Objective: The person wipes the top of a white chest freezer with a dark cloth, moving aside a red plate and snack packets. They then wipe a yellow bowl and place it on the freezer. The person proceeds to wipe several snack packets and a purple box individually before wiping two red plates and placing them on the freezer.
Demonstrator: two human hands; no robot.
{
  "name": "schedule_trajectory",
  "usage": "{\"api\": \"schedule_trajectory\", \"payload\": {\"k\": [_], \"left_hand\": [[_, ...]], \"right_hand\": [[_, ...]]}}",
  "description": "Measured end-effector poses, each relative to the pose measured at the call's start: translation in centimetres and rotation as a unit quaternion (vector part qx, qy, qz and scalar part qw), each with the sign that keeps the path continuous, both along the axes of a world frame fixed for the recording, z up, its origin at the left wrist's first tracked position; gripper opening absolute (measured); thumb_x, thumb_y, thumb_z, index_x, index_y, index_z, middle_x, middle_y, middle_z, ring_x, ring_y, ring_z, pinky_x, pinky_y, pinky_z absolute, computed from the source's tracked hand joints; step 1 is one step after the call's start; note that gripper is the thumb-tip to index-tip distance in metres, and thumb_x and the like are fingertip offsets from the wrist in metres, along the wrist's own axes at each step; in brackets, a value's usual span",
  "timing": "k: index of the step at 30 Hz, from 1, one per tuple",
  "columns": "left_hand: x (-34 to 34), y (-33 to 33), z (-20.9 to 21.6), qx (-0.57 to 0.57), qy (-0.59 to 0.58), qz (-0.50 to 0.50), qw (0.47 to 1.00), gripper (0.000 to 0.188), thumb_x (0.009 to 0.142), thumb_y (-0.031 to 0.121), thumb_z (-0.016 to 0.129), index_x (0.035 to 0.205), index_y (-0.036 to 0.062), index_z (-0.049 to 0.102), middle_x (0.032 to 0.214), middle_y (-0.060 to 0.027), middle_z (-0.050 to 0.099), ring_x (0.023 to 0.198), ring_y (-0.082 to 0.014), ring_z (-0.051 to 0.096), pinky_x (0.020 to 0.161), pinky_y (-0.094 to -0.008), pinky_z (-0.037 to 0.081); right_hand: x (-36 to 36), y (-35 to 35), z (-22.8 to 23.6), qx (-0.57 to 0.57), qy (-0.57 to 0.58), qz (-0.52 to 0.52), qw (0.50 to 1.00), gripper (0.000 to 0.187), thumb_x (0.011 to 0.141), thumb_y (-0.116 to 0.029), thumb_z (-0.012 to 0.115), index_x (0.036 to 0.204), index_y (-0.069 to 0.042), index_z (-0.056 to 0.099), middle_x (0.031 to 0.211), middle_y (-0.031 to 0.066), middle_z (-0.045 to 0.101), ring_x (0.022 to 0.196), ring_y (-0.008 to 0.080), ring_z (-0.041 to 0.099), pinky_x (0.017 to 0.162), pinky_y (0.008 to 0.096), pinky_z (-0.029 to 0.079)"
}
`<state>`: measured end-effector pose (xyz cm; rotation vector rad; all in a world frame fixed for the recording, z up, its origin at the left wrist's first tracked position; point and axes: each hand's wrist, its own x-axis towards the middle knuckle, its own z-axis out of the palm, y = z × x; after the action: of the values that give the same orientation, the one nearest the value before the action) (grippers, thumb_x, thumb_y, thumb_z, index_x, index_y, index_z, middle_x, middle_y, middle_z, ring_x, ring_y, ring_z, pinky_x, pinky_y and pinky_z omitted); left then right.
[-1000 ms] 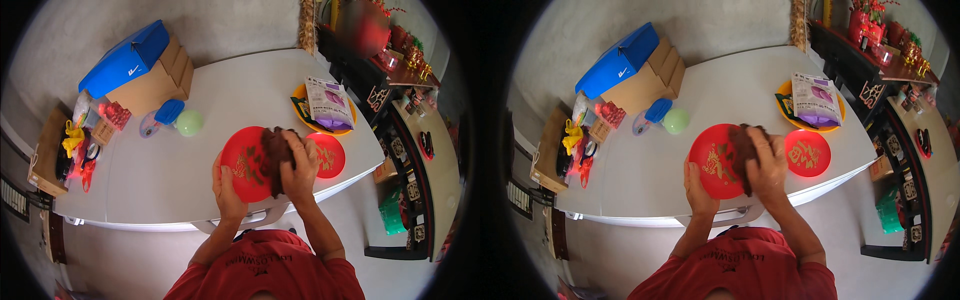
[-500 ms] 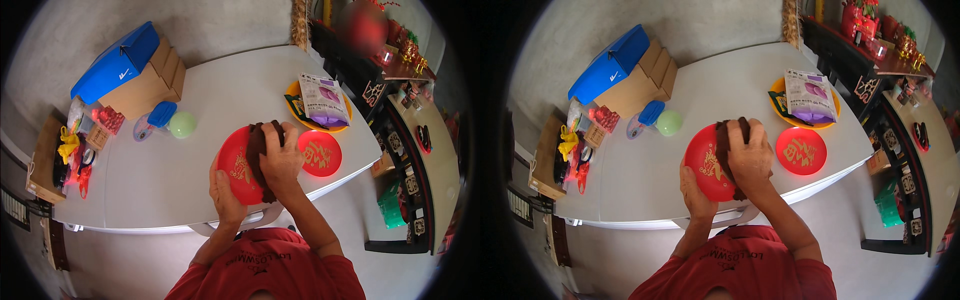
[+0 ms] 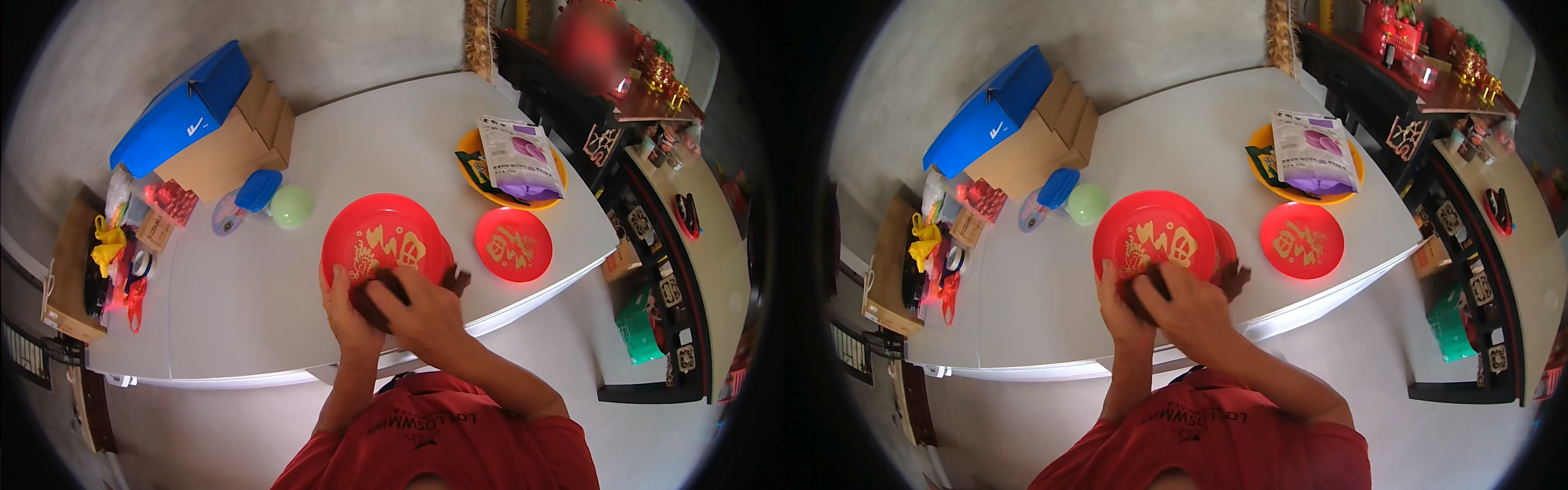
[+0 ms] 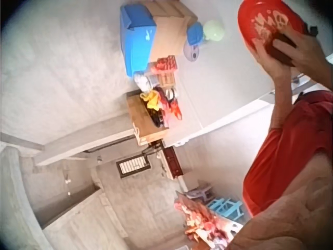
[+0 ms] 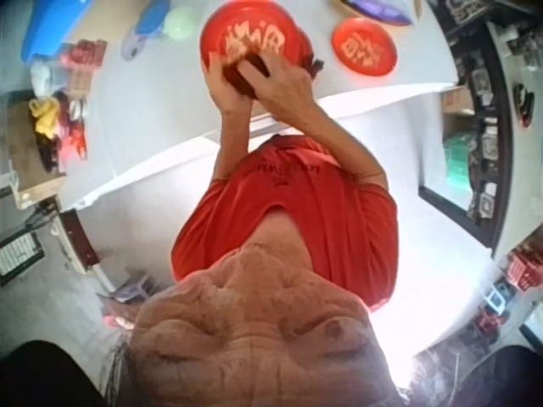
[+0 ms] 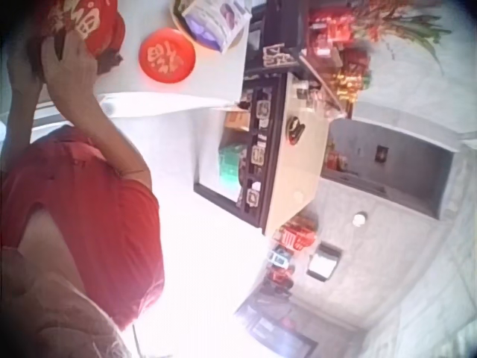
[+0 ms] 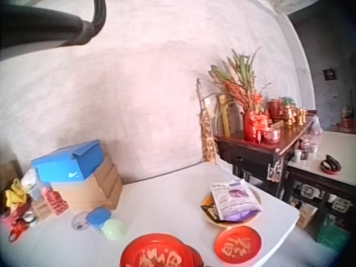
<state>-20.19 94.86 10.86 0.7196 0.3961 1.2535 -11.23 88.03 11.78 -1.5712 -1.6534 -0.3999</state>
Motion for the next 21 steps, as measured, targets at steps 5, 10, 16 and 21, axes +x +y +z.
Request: {"api": "schedule_trajectory", "payload": {"k": [5, 10, 16, 21], "left_hand": [[-0.1, -0.7, 1.1, -0.021, -0.047, -0.001, 0.999, 0.035, 0.101, 0.018, 0.043, 0.134, 0.0054, 0.039, 0.130, -0.0146, 0.051, 0.116, -0.0271, 0.054, 0.096, -0.0432, 0.049], [0.1, -1.5, 0.7, -0.015, -0.021, -0.052, 0.998, 0.038, 0.102, 0.020, 0.041, 0.137, 0.0059, 0.037, 0.134, -0.0120, 0.048, 0.122, -0.0265, 0.049, 0.101, -0.0435, 0.045], [0.7, -1.8, -0.5, 0.024, -0.010, -0.091, 0.996, 0.045, 0.104, 0.037, 0.029, 0.137, 0.0079, 0.039, 0.138, -0.0086, 0.044, 0.127, -0.0229, 0.043, 0.106, -0.0374, 0.036], [-0.1, -1.2, 0.3, 0.013, 0.006, 0.000, 1.000, 0.037, 0.101, 0.022, 0.044, 0.134, 0.0060, 0.041, 0.130, -0.0124, 0.051, 0.119, -0.0255, 0.052, 0.099, -0.0413, 0.046]], "right_hand": [[3.7, 0.2, -0.9, 0.066, 0.002, -0.151, 0.986, 0.043, 0.069, -0.007, 0.068, 0.111, -0.012, 0.060, 0.099, 0.0121, 0.055, 0.073, 0.0276, 0.063, 0.054, 0.0346, 0.052], [5.3, 2.3, 0.5, 0.098, 0.043, -0.208, 0.972, 0.046, 0.067, -0.008, 0.070, 0.112, -0.011, 0.060, 0.101, 0.0122, 0.056, 0.069, 0.0282, 0.063, 0.050, 0.0377, 0.052], [0.5, 3.2, 0.6, 0.090, 0.087, -0.025, 0.992, 0.045, 0.066, -0.003, 0.068, 0.110, -0.012, 0.064, 0.104, 0.0128, 0.057, 0.082, 0.0298, 0.064, 0.063, 0.0401, 0.053], [3.3, 3.0, 0.5, 0.126, 0.023, -0.125, 0.984, 0.044, 0.069, 0.000, 0.063, 0.111, -0.011, 0.063, 0.102, 0.0149, 0.058, 0.086, 0.0322, 0.064, 0.066, 0.0391, 0.055]]}}
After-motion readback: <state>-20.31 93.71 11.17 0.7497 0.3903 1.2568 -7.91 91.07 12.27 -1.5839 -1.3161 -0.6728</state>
